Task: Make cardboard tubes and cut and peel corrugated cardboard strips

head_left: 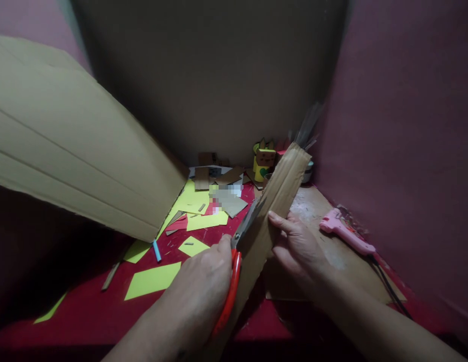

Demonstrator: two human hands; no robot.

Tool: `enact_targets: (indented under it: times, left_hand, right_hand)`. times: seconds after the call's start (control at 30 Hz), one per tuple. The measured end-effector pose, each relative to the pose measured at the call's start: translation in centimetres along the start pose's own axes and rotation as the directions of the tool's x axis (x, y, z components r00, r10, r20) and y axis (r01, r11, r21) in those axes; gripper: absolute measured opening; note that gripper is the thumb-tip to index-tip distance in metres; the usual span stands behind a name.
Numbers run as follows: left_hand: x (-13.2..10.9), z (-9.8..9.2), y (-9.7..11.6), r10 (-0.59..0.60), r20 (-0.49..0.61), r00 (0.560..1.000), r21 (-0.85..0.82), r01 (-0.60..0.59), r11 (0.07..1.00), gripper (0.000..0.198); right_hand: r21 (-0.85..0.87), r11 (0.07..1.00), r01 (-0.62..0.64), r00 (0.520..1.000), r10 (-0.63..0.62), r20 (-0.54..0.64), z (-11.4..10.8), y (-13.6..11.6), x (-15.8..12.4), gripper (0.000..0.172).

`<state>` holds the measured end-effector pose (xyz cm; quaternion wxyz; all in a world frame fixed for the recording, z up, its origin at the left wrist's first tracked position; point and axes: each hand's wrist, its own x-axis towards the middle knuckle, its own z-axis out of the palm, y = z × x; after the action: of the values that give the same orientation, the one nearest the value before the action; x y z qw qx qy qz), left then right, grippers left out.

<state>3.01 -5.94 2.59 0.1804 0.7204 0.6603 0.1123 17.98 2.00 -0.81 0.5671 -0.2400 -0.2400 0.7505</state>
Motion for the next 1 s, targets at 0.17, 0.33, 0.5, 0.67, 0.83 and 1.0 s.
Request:
enact_targets:
  times: [0.17,0.33,0.5,0.67,0.83,1.0]
  left_hand:
    - [0.5,0.1,0.3,-0.020,0.019,1.000,0.141,0.017,0.990,0.036]
    - [0.8,0.5,0.1,0.011,0.020,1.000,0.315,-0.017,0.949,0.034]
    - [0.8,0.8,0.3,0.034,0.032,0.999,0.454,-0.044,0.890,0.027]
    - [0.9,0.9,0.5,0.053,0.076,0.996,0.508,-0.085,0.857,0.027]
    - [1.1,1.6,-0.2,0.081,0.038,0.996,0.491,-0.089,0.867,0.028]
    - [1.1,1.4,-0.2,0.050,0.041,0.998,0.281,-0.059,0.958,0.035]
  right_hand:
    - [-0.023,1.000,0.004,1.000,-0.003,0.024,-0.4,0.1,-0.1,0.014]
    - [-0.026,1.000,0.007,0.998,-0.005,0.057,-0.7,0.2,0.0,0.011]
    - [-0.007,1.000,0.001,1.000,-0.001,0.029,-0.7,0.1,-0.1,0.013]
    - [0.012,1.000,0.001,1.000,-0.001,0.025,-0.8,0.1,-0.1,0.021]
    - [0.026,1.000,0.003,0.999,-0.003,0.034,-1.1,0.1,0.0,0.023]
    - [0.011,1.000,0.011,0.997,-0.012,0.078,-1.2,0.1,-0.1,0.021]
